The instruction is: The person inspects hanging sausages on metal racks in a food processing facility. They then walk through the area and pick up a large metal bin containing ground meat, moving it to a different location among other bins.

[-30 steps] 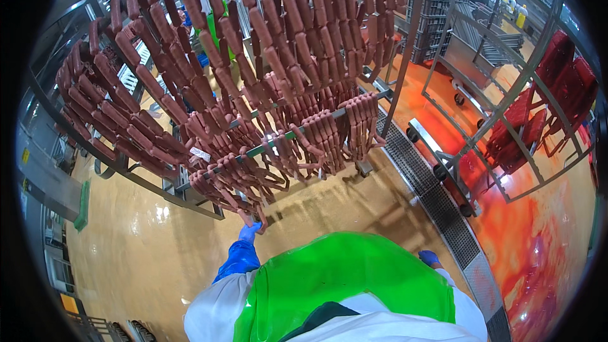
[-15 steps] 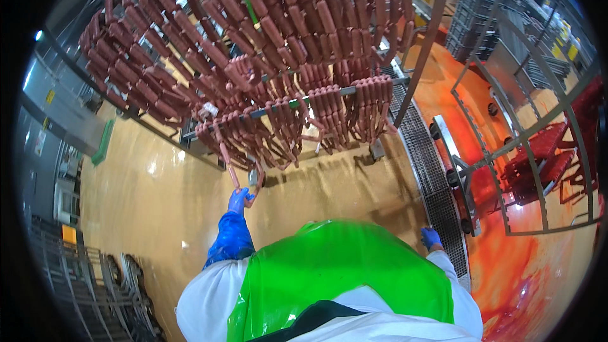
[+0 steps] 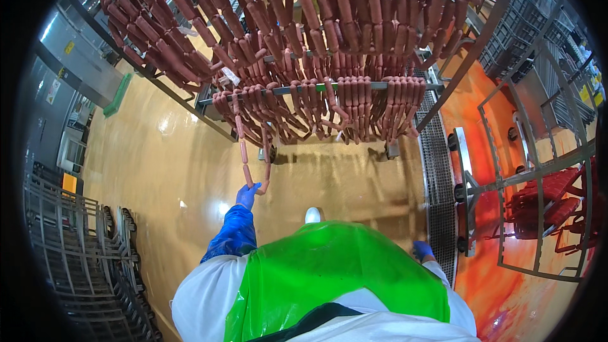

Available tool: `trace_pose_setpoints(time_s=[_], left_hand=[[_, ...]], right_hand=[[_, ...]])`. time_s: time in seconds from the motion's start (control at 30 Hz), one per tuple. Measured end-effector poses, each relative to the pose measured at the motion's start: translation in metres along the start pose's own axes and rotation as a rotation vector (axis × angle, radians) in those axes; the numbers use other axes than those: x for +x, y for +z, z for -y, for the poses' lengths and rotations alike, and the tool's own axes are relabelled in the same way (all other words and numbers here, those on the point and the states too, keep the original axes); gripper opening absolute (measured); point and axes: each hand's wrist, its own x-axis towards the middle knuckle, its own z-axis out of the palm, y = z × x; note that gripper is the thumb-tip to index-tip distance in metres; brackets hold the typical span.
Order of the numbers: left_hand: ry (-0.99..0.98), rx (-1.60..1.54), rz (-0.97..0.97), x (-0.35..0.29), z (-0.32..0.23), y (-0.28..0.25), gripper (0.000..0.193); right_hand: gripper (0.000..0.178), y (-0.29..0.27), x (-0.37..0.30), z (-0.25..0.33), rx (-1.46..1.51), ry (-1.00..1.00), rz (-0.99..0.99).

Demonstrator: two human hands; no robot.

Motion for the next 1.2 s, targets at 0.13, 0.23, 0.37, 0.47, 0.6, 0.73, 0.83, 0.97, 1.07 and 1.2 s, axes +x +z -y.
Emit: trace_pose_setpoints(time_s=[0.13, 0.23, 0.37, 0.47, 0.6, 0.73, 0.83, 0.97, 1.07, 1.2], left_hand=[[0.024, -0.27, -0.044, 0.012, 0.014, -0.006, 0.033], [-0.009, -0.327, 0.045, 0.026, 0.024, -0.013, 0.034], [-0.056, -0.14, 0.098, 0.048, 0.033, -0.02, 0.035], [-0.038, -0.061, 0.122, 0.068, 0.037, -0.02, 0.034], [0.081, 0.123, 0.2, 0.107, 0.055, -0.044, 0.038], [0.332, -0.081, 0.015, 0.143, 0.045, -0.035, 0.036], [0.242, -0.247, 0.14, 0.179, 0.0, -0.039, 0.035], [0.292, -0.458, 0.382, 0.198, -0.096, -0.031, 0.047], [0.521, -0.457, 0.22, 0.178, -0.174, -0.006, 0.057], [0.62, -0.363, 0.184, 0.224, -0.165, -0.03, 0.063]], right_hand=[[0.036, 0.008, -0.016, 0.042, 0.042, -0.151, -0.104], [0.039, 0.017, -0.02, 0.062, 0.081, -0.225, -0.188], [0.04, 0.037, -0.028, 0.082, 0.142, -0.274, -0.223], [0.039, 0.04, -0.031, 0.084, 0.049, -0.258, -0.16], [0.038, 0.076, -0.057, 0.09, -0.184, -0.233, -0.124], [0.04, 0.106, -0.075, 0.079, -0.026, -0.134, -0.155], [0.041, 0.123, -0.08, 0.073, 0.037, -0.085, -0.167], [0.043, 0.131, -0.067, 0.056, 0.043, -0.124, -0.179], [0.04, 0.146, -0.063, 0.048, 0.038, -0.109, -0.177], [0.034, 0.122, -0.009, 0.041, -0.724, -0.723, -0.183]])
